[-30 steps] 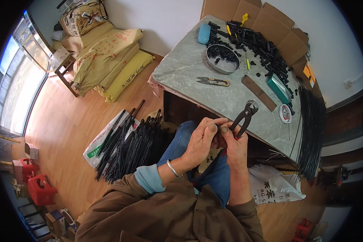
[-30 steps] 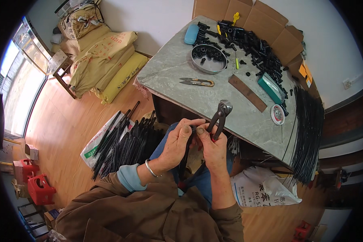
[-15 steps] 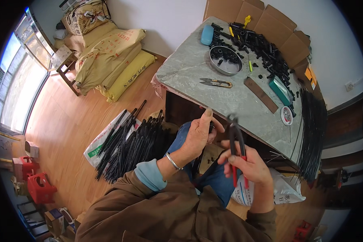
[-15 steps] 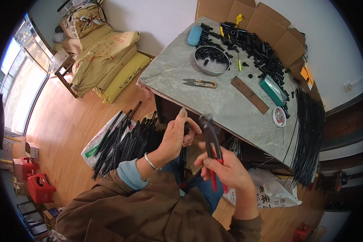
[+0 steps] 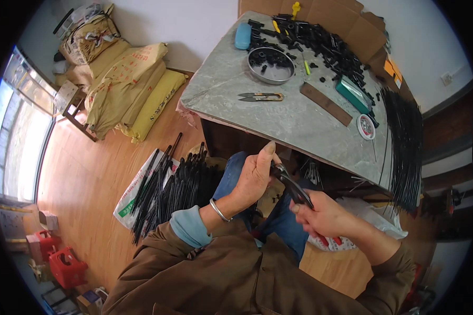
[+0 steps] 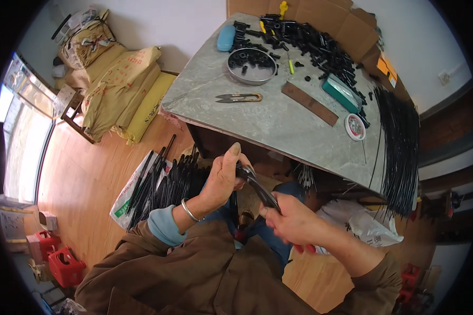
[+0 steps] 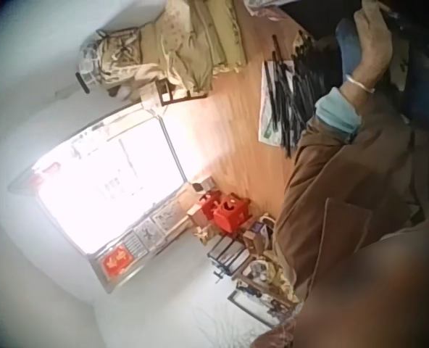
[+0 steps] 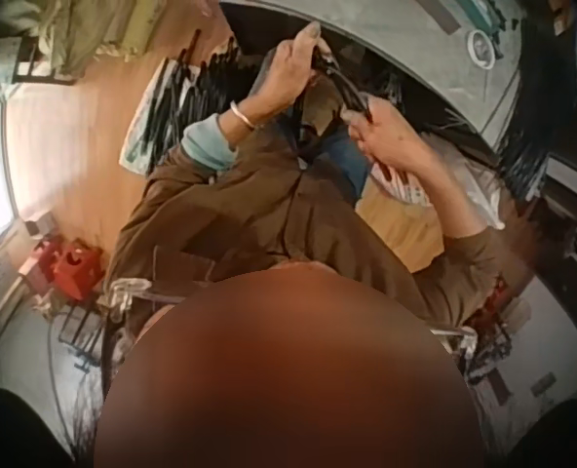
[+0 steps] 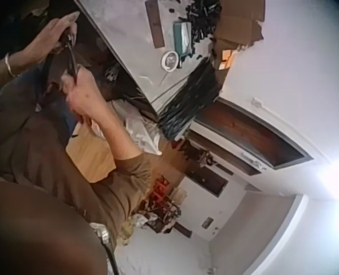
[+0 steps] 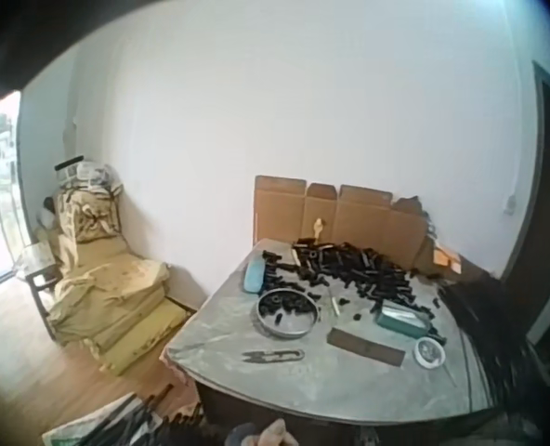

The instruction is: Assembling small plastic clips onto thin rods at a manufacturing workstation.

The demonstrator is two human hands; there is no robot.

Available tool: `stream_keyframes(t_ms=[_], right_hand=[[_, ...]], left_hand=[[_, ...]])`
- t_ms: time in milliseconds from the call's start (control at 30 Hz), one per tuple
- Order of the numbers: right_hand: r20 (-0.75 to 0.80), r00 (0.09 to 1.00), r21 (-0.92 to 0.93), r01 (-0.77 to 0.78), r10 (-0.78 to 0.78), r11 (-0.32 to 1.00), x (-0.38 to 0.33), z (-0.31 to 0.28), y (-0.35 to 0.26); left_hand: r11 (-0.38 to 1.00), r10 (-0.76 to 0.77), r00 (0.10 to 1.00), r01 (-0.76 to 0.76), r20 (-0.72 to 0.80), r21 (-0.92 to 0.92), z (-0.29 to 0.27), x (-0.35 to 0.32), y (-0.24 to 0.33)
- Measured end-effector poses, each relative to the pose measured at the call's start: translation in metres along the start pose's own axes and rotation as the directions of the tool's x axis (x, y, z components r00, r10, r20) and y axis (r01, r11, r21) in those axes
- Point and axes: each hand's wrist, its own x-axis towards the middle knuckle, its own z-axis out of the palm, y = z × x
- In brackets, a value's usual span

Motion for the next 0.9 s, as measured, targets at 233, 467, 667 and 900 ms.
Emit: stream_keyframes(t_ms=[233, 467, 667, 900], right_hand=[[-0.109, 0.968, -0.304, 0.184, -0.226, 0.935, 0.000, -0.010, 0.011], [0.021, 0.999, -0.186, 0.041, -0.038, 0.982, -0.015, -0.017, -0.009], [-0.015, 0.999, -0.223, 0.029, -0.033, 0.974, -0.020, -0.016, -0.007], [-0.302, 0.756, -0.744, 0.194, -0.581, 0.639, 0.041, -0.061, 0.009]], left_hand=[[0.996, -0.077, 0.997, 0.078, 0.031, -0.048, 0.002, 0.006, -0.004], [0.998, -0.052, 0.996, 0.053, 0.079, -0.017, 0.005, 0.003, 0.001], [0.996, -0.015, 0.994, 0.006, 0.104, 0.090, 0.014, 0.001, 0.001], [0.862, 0.493, 0.798, -0.395, -0.345, 0.319, -0.028, 0.033, 0.056]])
